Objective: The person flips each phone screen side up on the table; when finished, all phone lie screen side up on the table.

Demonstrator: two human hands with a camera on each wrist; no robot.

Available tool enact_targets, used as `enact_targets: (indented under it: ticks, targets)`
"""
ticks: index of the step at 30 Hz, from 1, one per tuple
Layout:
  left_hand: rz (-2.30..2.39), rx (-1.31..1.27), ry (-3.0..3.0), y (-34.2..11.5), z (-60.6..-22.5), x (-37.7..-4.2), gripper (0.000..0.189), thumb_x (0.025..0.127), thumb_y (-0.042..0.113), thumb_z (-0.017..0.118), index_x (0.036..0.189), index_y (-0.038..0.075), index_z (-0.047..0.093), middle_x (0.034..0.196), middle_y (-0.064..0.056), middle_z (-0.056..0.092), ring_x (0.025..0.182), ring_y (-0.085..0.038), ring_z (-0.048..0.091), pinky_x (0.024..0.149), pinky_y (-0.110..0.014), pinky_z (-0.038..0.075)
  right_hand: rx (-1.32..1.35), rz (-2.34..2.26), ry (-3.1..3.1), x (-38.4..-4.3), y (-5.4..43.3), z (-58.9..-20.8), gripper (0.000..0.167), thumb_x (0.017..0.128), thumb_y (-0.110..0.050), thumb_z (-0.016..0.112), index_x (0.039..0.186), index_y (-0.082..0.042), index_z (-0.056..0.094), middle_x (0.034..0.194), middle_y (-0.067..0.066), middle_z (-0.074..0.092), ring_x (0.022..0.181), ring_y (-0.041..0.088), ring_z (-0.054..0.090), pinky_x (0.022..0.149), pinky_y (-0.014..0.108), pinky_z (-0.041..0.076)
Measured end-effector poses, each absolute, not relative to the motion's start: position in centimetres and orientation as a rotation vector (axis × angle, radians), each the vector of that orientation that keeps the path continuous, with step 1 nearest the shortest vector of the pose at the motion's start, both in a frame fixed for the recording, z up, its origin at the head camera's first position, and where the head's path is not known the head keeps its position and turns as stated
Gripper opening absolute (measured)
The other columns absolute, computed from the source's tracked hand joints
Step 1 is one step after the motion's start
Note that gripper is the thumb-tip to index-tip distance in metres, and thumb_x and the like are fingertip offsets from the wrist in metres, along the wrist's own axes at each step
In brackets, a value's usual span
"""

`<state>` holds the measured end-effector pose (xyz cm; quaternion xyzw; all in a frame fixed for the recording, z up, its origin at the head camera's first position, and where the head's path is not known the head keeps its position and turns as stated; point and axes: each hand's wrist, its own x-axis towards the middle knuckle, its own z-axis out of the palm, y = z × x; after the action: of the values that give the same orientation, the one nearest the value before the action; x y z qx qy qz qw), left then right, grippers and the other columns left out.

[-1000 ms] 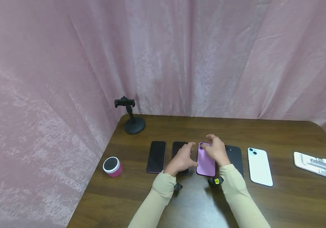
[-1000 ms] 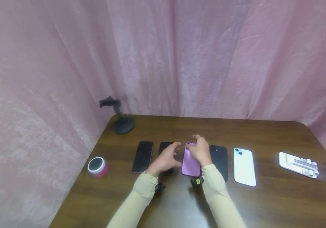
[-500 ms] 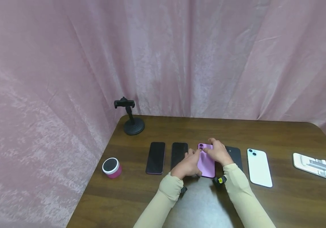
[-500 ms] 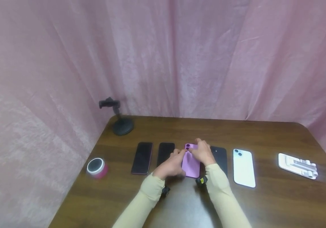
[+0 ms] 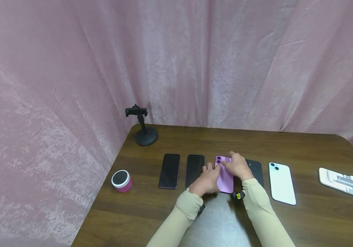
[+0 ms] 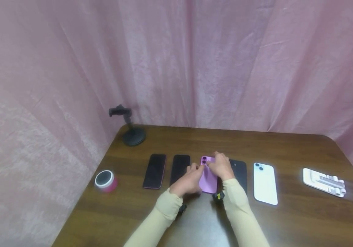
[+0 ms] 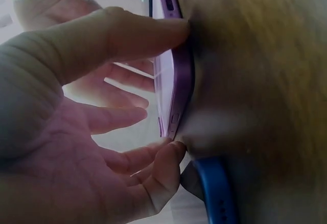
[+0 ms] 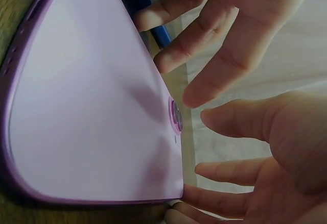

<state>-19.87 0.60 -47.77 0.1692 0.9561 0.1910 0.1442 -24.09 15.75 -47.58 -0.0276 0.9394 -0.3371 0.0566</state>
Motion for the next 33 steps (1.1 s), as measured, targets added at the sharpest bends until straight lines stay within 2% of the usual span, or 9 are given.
enact_targets:
  ticks: [8, 12, 20, 33]
  targets:
    - [0.551, 0.509, 2.775, 1.0, -47.8, -19.7, 0.092, 0.068, 0.007, 0.091, 0.148, 0.015, 0.046, 0.133, -0.013, 0.044, 0.116, -0.028, 0.044, 0.09, -0.034, 0.05, -0.088, -0.988, 2.846, -24.7, 16.2, -47.3, 0.048, 0.093, -0.02, 0.067, 0.124, 0.015, 0.058, 0.122, 0.037, 0.059, 0.11, 0.049, 0.058, 0.09, 0.057, 0.048]
    - [0.556, 0.525, 2.785, 1.0, -47.8, -19.6, 0.089, 0.068, 0.006, 0.091, 0.145, 0.016, 0.048, 0.131, -0.013, 0.045, 0.113, -0.029, 0.045, 0.088, -0.036, 0.051, -0.062, -1.003, 2.815, -24.8, 16.5, -47.5, 0.051, 0.093, -0.021, 0.069, 0.127, 0.014, 0.056, 0.124, 0.036, 0.059, 0.108, 0.045, 0.059, 0.088, 0.055, 0.049]
    - [0.541, 0.537, 2.798, 0.9, -47.9, -19.2, 0.092, 0.067, 0.005, 0.09, 0.148, 0.016, 0.046, 0.134, -0.013, 0.044, 0.116, -0.03, 0.045, 0.091, -0.038, 0.049, -0.053, -1.069, 2.814, -24.7, 16.6, -47.5, 0.052, 0.09, -0.02, 0.072, 0.125, 0.015, 0.055, 0.12, 0.035, 0.059, 0.109, 0.045, 0.055, 0.09, 0.057, 0.047]
    - [0.578, 0.565, 2.755, 0.7, -48.0, -19.6, 0.097, 0.067, 0.004, 0.091, 0.151, 0.015, 0.045, 0.133, -0.013, 0.046, 0.109, -0.023, 0.044, 0.084, -0.029, 0.05, -0.09, -1.203, 2.747, -24.0, 17.0, -47.3, 0.059, 0.086, -0.004, 0.069, 0.136, 0.016, 0.045, 0.129, 0.04, 0.053, 0.113, 0.05, 0.056, 0.091, 0.058, 0.049]
